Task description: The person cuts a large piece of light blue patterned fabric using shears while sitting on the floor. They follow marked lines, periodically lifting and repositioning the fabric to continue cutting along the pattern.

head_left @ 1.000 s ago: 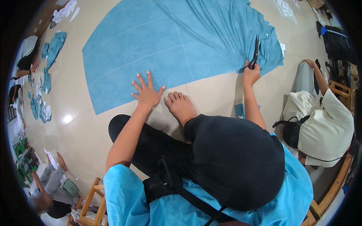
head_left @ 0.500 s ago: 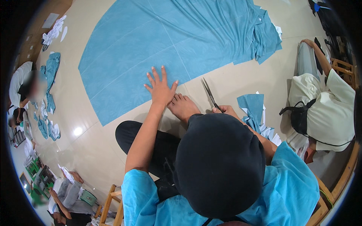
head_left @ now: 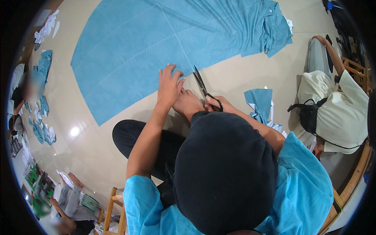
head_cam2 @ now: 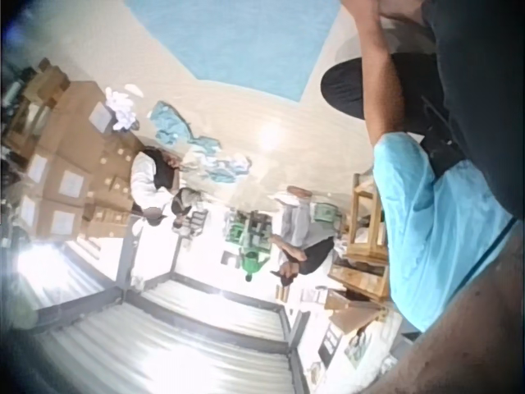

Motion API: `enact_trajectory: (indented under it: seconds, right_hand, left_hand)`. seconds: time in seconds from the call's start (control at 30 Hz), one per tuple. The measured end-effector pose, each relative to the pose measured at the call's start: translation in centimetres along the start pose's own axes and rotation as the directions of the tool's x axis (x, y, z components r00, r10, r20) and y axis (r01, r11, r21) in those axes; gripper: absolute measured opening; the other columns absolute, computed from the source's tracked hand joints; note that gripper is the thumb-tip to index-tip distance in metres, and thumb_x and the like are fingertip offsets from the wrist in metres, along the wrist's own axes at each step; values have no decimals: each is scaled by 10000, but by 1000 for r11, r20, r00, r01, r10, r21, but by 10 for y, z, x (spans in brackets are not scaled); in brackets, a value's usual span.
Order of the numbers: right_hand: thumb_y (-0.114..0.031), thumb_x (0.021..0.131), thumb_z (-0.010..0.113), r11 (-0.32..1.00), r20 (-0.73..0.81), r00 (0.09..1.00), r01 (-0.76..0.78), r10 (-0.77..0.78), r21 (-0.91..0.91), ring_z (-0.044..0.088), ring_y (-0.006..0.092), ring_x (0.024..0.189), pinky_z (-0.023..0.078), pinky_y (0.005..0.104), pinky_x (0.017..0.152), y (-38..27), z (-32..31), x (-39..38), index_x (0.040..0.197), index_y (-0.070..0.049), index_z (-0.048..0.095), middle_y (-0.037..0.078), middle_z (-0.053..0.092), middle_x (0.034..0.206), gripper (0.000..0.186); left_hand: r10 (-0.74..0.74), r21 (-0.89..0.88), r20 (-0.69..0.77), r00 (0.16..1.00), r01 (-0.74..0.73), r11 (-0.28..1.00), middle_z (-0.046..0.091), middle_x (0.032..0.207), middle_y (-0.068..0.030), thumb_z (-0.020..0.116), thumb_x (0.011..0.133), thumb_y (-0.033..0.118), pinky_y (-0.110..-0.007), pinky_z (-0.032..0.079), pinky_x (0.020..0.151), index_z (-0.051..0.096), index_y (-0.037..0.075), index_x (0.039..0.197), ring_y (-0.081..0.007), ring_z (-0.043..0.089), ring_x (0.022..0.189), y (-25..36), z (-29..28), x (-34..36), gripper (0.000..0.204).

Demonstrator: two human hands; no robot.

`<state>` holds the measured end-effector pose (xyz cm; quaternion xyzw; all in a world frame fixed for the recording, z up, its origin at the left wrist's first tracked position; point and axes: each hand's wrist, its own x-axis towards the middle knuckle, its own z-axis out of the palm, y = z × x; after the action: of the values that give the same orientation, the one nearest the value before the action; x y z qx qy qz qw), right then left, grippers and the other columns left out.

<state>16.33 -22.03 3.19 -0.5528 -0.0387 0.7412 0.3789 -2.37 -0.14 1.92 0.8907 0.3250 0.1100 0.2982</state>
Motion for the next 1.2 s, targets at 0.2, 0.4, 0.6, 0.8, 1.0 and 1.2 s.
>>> enact_trajectory:
  seconds: [0.2,0.4,0.6,0.8,1.0,1.2]
  right_hand:
    - [-563,958,880,963,-227,961,99,-158,-252,613,107,592,475,291,563,11,9,11,801,-61,686,25,675,676,561]
    - [-563,939,899,948,-280,943,91,-181,-304,607,109,605,459,292,560,14,14,13,780,-58,684,32,672,677,571]
    - [-572,977,855,985,-169,983,39,-67,-166,596,102,631,449,277,583,11,14,3,861,-52,722,8,664,721,549]
    - [-570,1024,806,999,-34,999,2,0,47,609,93,671,453,249,625,-3,10,3,938,-57,731,2,670,761,525]
    - [-561,992,849,999,-149,988,24,-30,-44,599,98,598,437,247,553,4,19,16,880,-65,708,6,674,720,528]
    - [-560,941,899,974,-275,951,81,-139,-213,609,101,581,453,262,535,7,22,18,803,-72,681,38,676,682,552]
  left_hand:
    - [19,10,-24,1000,-19,1000,560,1556,-221,766,1012,188,-693,304,1288,701,87,1265,-495,462,1531,-2,2,-2,279]
    - [-1,-5,-42,999,0,1000,558,1557,-219,763,1013,185,-679,307,1290,706,86,1275,-483,466,1530,0,3,-2,285]
    - [65,31,-81,995,-63,998,614,1483,-195,789,983,176,-639,357,1261,743,69,1188,-434,533,1448,-1,2,0,235]
    - [172,33,-134,976,-170,985,684,1308,-135,794,960,157,-594,435,1196,744,63,1074,-383,618,1254,-3,11,13,156]
    - [220,95,-145,965,-208,974,688,1250,-90,776,974,142,-610,462,1196,725,74,1092,-340,644,1209,-5,21,14,146]
    - [215,74,-133,968,-207,976,689,1246,-97,760,991,145,-632,452,1213,725,76,1102,-344,646,1213,-5,20,10,136]
